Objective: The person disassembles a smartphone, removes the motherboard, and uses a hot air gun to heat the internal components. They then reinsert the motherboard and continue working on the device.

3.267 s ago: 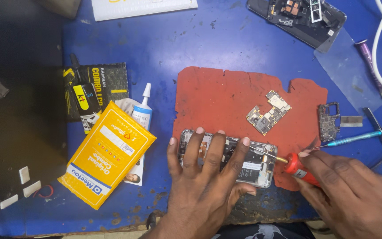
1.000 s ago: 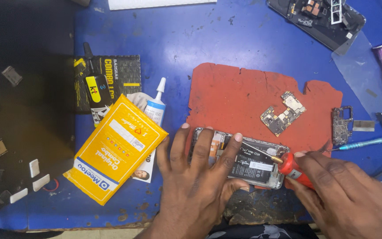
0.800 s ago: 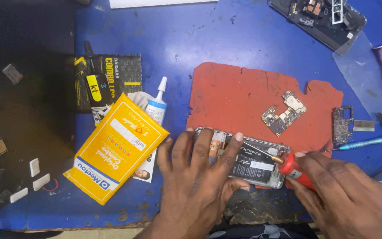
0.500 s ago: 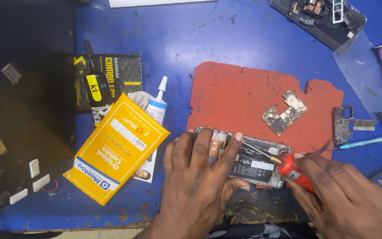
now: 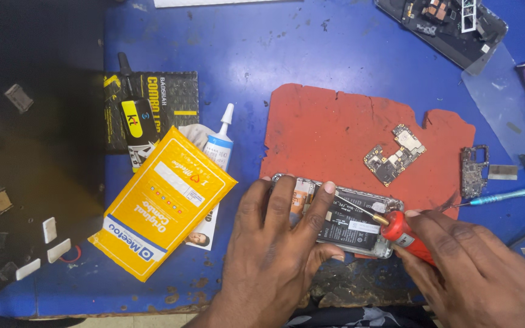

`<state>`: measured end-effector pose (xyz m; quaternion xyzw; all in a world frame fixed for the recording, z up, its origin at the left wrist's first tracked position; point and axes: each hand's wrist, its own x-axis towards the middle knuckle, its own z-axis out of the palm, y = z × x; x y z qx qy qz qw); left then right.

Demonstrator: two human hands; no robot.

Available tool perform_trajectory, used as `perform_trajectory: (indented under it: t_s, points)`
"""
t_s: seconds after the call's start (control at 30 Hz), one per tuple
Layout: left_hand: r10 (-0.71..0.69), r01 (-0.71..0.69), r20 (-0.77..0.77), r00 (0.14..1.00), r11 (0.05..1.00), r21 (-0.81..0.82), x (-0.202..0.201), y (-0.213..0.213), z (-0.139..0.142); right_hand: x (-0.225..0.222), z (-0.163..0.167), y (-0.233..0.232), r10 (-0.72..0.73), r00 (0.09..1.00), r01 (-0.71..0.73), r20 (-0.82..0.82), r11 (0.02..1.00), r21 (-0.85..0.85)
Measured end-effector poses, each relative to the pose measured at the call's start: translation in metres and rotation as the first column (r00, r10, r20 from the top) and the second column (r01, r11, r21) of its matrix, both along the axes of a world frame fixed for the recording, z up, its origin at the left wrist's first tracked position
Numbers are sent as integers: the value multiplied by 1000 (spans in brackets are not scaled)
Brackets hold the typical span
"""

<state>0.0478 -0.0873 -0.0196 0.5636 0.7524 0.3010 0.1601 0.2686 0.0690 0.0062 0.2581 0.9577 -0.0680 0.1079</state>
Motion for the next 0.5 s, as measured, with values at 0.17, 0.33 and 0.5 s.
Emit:
perform_trajectory:
  t_s: [0.17, 0.33, 0.5]
  points:
    - [3, -3, 15, 1000, 1000, 10, 0, 0, 0, 1, -3, 2, -27, 999, 29, 47, 999, -27]
    - [-3, 3, 23, 1000, 1000, 0, 0, 0, -1, -1, 0, 2, 4, 1000, -4, 23, 1000, -4]
    - [-1, 1, 25, 1000, 1000, -3, -1, -1, -1, -5, 2, -1, 13, 1000, -13, 18, 1000, 17]
